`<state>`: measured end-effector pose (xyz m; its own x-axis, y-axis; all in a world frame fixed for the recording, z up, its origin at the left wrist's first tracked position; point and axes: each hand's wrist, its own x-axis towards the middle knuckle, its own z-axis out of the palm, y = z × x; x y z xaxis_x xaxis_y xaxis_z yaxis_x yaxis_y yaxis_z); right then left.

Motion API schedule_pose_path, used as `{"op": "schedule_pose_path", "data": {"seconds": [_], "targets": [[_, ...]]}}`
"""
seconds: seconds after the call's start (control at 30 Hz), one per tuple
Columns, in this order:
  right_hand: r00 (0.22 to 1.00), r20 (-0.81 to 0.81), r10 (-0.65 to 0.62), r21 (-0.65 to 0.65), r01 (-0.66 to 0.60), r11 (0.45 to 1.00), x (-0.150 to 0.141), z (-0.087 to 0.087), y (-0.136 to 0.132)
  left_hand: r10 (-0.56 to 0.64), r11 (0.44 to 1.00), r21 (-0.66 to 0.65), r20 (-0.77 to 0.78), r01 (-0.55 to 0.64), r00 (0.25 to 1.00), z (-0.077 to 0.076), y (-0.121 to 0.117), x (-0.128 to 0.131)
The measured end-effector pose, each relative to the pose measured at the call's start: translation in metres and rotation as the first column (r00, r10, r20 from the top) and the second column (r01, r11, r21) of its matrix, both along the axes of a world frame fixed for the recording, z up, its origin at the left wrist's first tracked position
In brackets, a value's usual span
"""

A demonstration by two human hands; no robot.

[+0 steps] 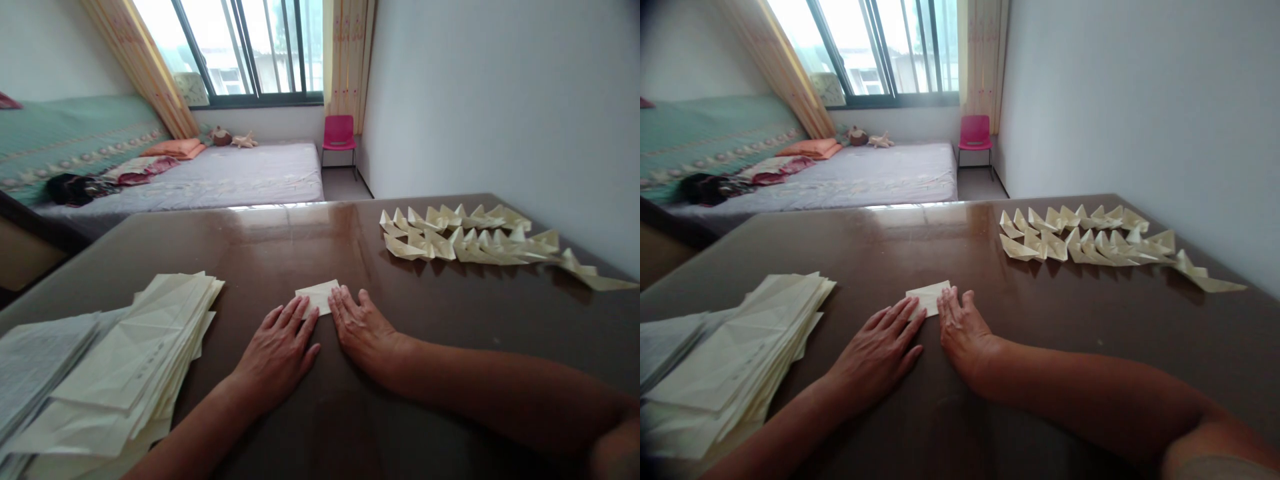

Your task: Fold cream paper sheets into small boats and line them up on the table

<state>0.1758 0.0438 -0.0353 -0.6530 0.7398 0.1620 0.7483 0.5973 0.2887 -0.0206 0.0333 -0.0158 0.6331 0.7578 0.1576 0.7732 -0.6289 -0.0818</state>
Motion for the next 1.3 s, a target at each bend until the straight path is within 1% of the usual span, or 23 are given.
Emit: {"op": "schedule_pose_path", "data": {"seconds": [0.13,0.2,0.3,0.4,0.5,0.57,0.6,0.67,0.7,0.8,0.87,0.93,1.0,1.07,1.13,1.2,1.3], "targets": [[0.986,0.092,-0.136,0.023,0.135,0.991,-0.003,0.009,-0.002,0.018,1.000,0.016,-0.025,-0.018,1.000,0.006,-0.002,0.001],[0.979,0.115,-0.169,0.012,0.169,0.986,-0.005,0.014,-0.003,0.021,0.999,0.033,-0.032,-0.020,0.999,0.009,-0.003,0.001],[0.974,0.131,-0.184,-0.045,0.191,0.980,-0.007,0.022,-0.005,0.022,0.997,0.068,-0.020,-0.021,1.000,0.011,-0.003,-0.001],[0.977,0.145,-0.154,-0.118,0.172,0.978,-0.004,0.035,-0.004,0.001,0.994,0.110,0.030,-0.005,1.000,0.011,-0.001,-0.004],[0.988,0.124,-0.096,-0.215,0.121,0.969,0.003,0.053,0.006,-0.035,0.986,0.168,0.133,0.013,0.990,0.008,0.002,-0.009],[0.998,0.015,-0.054,-0.248,0.056,0.967,0.007,0.061,0.018,-0.046,0.981,0.194,0.205,0.006,0.978,0.006,0.005,-0.011],[0.997,-0.069,-0.026,-0.228,0.009,0.974,0.009,0.062,0.025,-0.045,0.981,0.195,0.230,-0.001,0.972,0.004,0.006,-0.012],[0.974,-0.226,0.014,-0.174,-0.055,0.983,0.011,0.059,0.038,-0.038,0.985,0.174,0.259,-0.008,0.965,0.002,0.007,-0.013],[0.960,-0.279,0.031,-0.170,-0.081,0.982,0.012,0.054,0.043,-0.038,0.987,0.158,0.266,-0.004,0.963,0.002,0.007,-0.013],[0.934,-0.355,0.028,-0.263,-0.128,0.956,0.014,0.040,0.054,-0.034,0.993,0.116,0.269,0.003,0.963,0.001,0.008,-0.013],[0.913,-0.408,0.003,-0.312,-0.142,0.939,0.016,0.034,0.058,0.010,0.995,0.096,0.271,-0.037,0.963,0.001,0.008,-0.014],[0.872,-0.489,-0.002,-0.317,-0.175,0.932,0.019,0.032,0.062,0.080,0.991,0.077,0.282,-0.105,0.956,-0.001,0.009,-0.015],[0.823,-0.568,0.028,-0.299,-0.238,0.924,0.023,0.034,0.065,0.142,0.984,0.058,0.307,-0.167,0.941,-0.002,0.010,-0.017],[0.783,-0.617,0.080,-0.272,-0.307,0.912,0.026,0.035,0.069,0.160,0.981,0.049,0.340,-0.187,0.927,-0.003,0.013,-0.018],[0.761,-0.637,0.125,-0.247,-0.356,0.901,0.029,0.035,0.073,0.125,0.987,0.052,0.370,-0.155,0.921,-0.002,0.015,-0.018],[0.758,-0.636,0.143,-0.246,-0.376,0.893,0.031,0.034,0.076,0.041,0.995,0.069,0.386,-0.073,0.922,0.000,0.016,-0.018],[0.778,-0.609,0.154,-0.258,-0.378,0.889,0.033,0.036,0.075,-0.095,0.987,0.161,0.428,0.028,0.899,0.004,0.012,-0.018]]}}
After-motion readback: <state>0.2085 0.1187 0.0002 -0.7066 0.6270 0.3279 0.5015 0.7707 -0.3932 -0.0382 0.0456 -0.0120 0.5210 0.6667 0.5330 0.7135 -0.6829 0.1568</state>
